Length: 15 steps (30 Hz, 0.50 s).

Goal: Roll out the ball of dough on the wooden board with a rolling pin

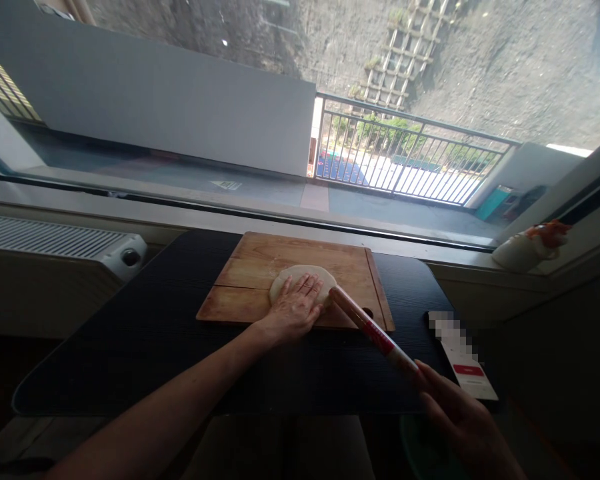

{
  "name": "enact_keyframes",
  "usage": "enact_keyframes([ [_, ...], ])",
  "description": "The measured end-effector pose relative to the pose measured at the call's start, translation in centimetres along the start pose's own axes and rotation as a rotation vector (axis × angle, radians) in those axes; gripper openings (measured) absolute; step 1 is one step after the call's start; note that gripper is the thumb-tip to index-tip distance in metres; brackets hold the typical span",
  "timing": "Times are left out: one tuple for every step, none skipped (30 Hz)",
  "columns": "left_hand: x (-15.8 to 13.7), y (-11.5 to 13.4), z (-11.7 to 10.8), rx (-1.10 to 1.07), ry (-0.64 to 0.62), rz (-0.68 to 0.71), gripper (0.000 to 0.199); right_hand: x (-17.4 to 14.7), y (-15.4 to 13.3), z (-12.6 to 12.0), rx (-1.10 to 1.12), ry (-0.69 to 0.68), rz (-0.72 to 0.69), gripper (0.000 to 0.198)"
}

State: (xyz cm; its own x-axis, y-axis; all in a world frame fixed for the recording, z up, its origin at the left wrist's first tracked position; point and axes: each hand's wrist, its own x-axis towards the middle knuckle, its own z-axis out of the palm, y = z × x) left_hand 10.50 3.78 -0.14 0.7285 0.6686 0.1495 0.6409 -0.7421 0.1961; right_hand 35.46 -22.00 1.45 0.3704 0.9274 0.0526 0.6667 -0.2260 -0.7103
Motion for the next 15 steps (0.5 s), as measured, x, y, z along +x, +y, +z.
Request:
enact_keyframes([
  [0.0,-0.3,0.0,-0.004,0.0,-0.007,0.054,0.0,0.0,0.2,0.002,-0.025,-0.003,0.045],
  [0.0,-0.6,-0.1,-0.008,-0.001,-0.014,0.056,0.0,0.0,0.4,0.0,-0.025,-0.002,0.045],
  [0.0,-1.0,-0.2,-0.011,0.0,-0.019,0.057,-0.1,0.0,0.5,-0.001,-0.013,-0.005,0.046],
  [0.0,-1.3,-0.3,-0.014,0.001,-0.02,0.057,-0.1,-0.1,0.6,0.001,-0.005,-0.014,0.045],
  [0.0,-1.6,-0.4,-0.019,0.002,-0.018,0.056,-0.1,-0.1,0.6,0.007,-0.016,-0.026,0.044],
  [0.0,-1.8,-0.6,-0.026,0.002,-0.012,0.055,0.0,-0.1,0.6,0.017,-0.031,-0.034,0.044],
  [0.0,-2.0,-0.8,-0.033,0.003,-0.007,0.054,0.1,0.0,0.7,0.025,-0.043,-0.038,0.043],
  [0.1,-2.2,-1.1,-0.04,0.008,-0.006,0.053,0.2,0.0,0.7,0.031,-0.035,-0.041,0.042],
  [0.2,-2.3,-1.4,-0.047,0.019,-0.009,0.052,0.3,0.2,0.8,0.037,-0.004,-0.043,0.042],
  [0.2,-2.4,-1.7,-0.052,0.035,-0.016,0.052,0.4,0.4,0.8,0.043,0.038,-0.047,0.041],
  [0.2,-2.5,-2.1,-0.055,0.057,-0.027,0.051,0.4,0.7,0.9,0.052,0.061,-0.055,0.042],
  [0.2,-2.6,-2.4,-0.057,0.082,-0.038,0.051,0.3,1.1,0.9,0.067,0.056,-0.064,0.043],
  [0.3,-2.6,-2.8,-0.058,0.104,-0.047,0.051,0.2,1.4,1.0,0.085,0.023,-0.07,0.043],
  [0.3,-2.7,-3.2,-0.059,0.124,-0.052,0.05,0.2,1.7,1.1,0.103,-0.009,-0.07,0.043],
  [0.4,-2.7,-3.6,-0.06,0.141,-0.054,0.049,0.3,1.8,1.2,0.113,-0.021,-0.068,0.042],
])
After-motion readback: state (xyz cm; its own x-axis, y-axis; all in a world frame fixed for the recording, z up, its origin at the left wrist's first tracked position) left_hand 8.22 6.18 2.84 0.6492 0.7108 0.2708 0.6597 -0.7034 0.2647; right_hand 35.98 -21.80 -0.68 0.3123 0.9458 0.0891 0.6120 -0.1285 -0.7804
